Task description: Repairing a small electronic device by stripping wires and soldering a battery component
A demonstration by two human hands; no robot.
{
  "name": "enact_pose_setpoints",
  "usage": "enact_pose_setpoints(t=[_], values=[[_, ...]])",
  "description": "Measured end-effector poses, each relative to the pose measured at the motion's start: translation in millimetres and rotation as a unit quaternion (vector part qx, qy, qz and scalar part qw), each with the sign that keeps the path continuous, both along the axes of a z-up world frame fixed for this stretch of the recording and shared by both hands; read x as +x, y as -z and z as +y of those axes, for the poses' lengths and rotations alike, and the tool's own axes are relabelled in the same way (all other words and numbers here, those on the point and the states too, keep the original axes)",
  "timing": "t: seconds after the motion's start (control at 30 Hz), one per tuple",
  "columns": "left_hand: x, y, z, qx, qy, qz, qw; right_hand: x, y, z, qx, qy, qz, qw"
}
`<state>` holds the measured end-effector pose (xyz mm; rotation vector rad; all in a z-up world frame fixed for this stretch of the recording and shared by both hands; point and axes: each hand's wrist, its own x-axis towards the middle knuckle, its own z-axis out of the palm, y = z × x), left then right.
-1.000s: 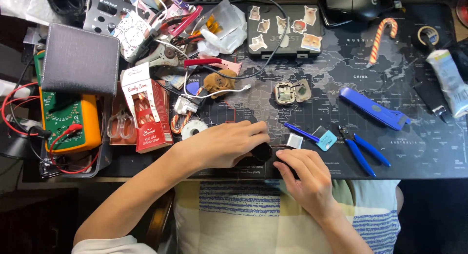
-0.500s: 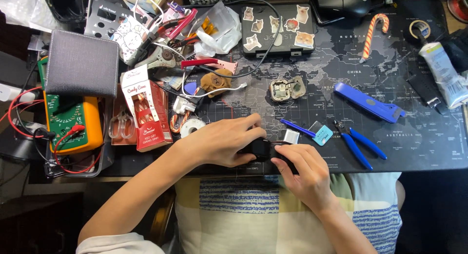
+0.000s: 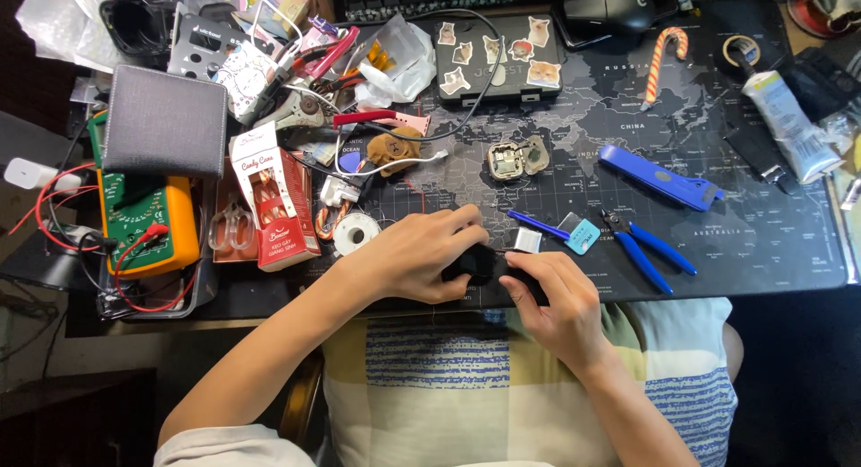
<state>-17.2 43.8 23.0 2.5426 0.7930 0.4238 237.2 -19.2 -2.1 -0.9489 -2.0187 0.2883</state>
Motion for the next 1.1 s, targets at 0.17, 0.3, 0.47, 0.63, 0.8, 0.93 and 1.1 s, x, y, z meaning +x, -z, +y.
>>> enact_pose_setpoints(t=[0.17,0.3,0.47,0.63,0.8,0.93,1.1], values=[[0,0,-3,-0.001,0.003,-0.005,1.0,2,3,-3,-0.019,0.007,0.012,1.0],[2,7,-6,0.025,-0.013,0.022,0.999,2,3,-6,0.002,0.013,0.023,1.0],[8,14,-11,0.102,-0.021,0.0,0.995,3,2,-8,-0.003,0.016,0.034,0.999],[16,11,-13,0.239,-0.024,-0.033,0.97,7,5,-12,-0.085,0.08,0.066,0.991],[36,-7,-19,0.246,-0.027,-0.102,0.964,17,3,-10,-0.196,0.056,0.164,0.965],[58,-14,-23,0.249,-0.05,-0.159,0.954,33,9,-6,-0.295,0.017,0.278,0.914],[88,-15,-26,0.244,-0.072,-0.2,0.946,53,31,0,-0.306,-0.096,0.401,0.858]])
